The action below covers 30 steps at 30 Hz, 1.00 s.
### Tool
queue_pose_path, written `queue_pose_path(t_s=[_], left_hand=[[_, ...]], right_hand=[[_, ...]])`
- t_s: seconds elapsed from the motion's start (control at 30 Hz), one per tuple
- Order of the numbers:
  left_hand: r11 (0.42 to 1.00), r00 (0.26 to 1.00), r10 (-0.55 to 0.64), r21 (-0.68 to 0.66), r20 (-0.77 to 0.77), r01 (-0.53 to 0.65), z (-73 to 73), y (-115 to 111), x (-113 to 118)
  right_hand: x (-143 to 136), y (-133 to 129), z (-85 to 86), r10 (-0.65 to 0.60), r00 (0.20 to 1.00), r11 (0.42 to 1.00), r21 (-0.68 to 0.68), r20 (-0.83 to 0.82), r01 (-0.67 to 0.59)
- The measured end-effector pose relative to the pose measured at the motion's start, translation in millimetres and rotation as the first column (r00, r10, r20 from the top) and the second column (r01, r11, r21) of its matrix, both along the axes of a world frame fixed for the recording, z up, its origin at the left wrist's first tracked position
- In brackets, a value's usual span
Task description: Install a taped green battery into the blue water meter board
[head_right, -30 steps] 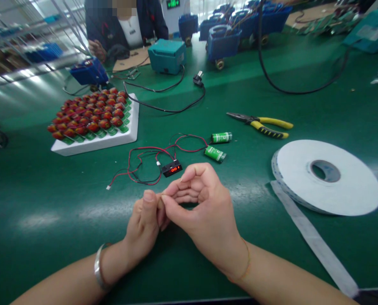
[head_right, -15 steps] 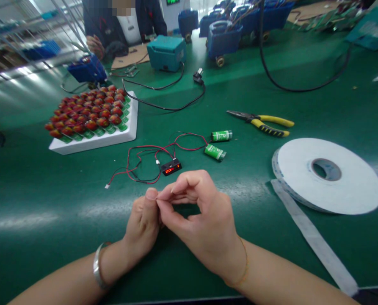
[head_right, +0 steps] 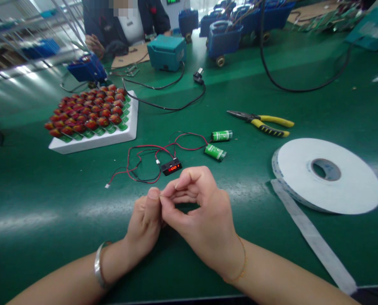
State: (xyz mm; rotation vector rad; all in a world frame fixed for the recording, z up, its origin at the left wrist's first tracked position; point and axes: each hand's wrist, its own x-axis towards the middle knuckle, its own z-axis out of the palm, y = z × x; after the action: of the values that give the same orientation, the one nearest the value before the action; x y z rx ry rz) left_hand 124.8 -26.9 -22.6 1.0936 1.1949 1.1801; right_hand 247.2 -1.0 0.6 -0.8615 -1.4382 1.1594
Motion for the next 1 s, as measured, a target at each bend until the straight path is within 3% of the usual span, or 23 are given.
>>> queue_pose_path(t_s=[0.3, 0.73, 1.0], left_hand=[[0.999, 0.992, -0.014, -0.03, 0.125, 0.018, 3.6, 1.3, 0.7], [0.997, 0.993, -0.034, -0.062, 0.117, 0.042, 1.0, 0.1, -1.1], [0.996, 0.994, -0.033, -0.081, 0.103, 0.041, 3.7, 2.1, 0.6]], right_hand=[[-0.1, 5.6, 5.9, 0.066, 0.987, 0.99, -0.116, -0.149, -0.083], [3.0, 0.8, -2.7, 0.028, 1.0, 0.995, 0.099, 0.007, -0.028], [2.4, 0.9, -3.4, 0.021, 0.999, 0.995, 0.095, 0.034, -0.024]])
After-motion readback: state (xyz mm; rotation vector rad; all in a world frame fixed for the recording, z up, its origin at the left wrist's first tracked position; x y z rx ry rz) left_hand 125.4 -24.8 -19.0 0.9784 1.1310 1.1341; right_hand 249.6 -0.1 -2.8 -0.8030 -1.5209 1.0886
